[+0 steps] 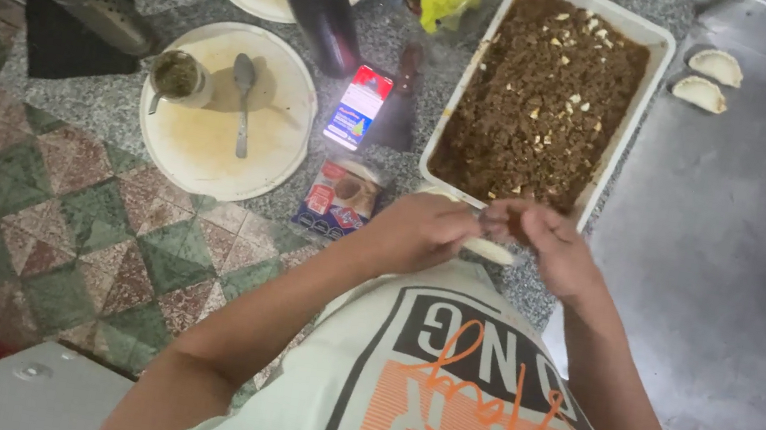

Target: The person scoops seasoned ground meat from a tray into small round tortillas using a spoon, then folds and seals the edges to form tacos. The person places the finished tacos on a metal tray and briefly wipes the surface with a yellow cloth before repeating the process.

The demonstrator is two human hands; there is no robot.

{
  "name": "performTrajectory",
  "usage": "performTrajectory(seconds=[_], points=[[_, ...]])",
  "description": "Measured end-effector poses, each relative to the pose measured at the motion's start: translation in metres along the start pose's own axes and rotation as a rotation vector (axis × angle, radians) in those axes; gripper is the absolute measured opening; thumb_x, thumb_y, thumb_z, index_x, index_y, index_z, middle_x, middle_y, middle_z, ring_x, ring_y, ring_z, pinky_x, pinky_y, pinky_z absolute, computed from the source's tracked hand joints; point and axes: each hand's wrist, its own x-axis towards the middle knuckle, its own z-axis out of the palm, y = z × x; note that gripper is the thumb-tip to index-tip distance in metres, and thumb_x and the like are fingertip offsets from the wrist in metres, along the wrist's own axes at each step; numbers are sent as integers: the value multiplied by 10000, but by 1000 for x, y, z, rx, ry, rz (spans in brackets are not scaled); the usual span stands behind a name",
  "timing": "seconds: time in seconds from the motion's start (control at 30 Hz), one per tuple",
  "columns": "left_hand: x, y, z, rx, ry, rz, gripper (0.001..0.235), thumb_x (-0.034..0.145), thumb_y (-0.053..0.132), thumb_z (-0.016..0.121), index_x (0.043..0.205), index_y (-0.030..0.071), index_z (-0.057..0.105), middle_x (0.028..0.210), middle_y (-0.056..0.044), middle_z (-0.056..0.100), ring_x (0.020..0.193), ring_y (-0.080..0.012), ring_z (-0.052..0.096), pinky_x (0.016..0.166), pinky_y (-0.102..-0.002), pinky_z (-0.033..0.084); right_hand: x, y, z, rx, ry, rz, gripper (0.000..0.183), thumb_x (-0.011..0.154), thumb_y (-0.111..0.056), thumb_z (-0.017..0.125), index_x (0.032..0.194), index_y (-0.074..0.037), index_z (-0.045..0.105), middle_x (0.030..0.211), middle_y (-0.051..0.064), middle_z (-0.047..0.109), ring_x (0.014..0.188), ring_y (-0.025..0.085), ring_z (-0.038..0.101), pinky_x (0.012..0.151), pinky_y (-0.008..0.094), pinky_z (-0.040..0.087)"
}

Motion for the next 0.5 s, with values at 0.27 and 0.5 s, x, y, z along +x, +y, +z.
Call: performTrajectory(seconds=[0.27, 0.5], points=[[30, -22, 9, 65, 190, 94, 169, 1048, 197, 465, 1132, 120, 590, 977, -100, 641, 916, -324, 673, 761, -418, 556, 23, 177, 2, 851, -67, 74, 287, 1076, -276, 548, 1215, -43, 642, 909, 75, 691, 771, 151, 704, 641, 284, 594], [43, -37, 28, 196, 319, 253, 281, 1097, 287, 364, 1208, 167, 593, 1056, -57, 580, 1018, -273, 639, 858, -398, 551, -1, 136, 8, 902, -102, 12, 256, 1059, -222, 552, 1185, -25, 656, 884, 97, 700, 766, 188, 730, 634, 279, 597]])
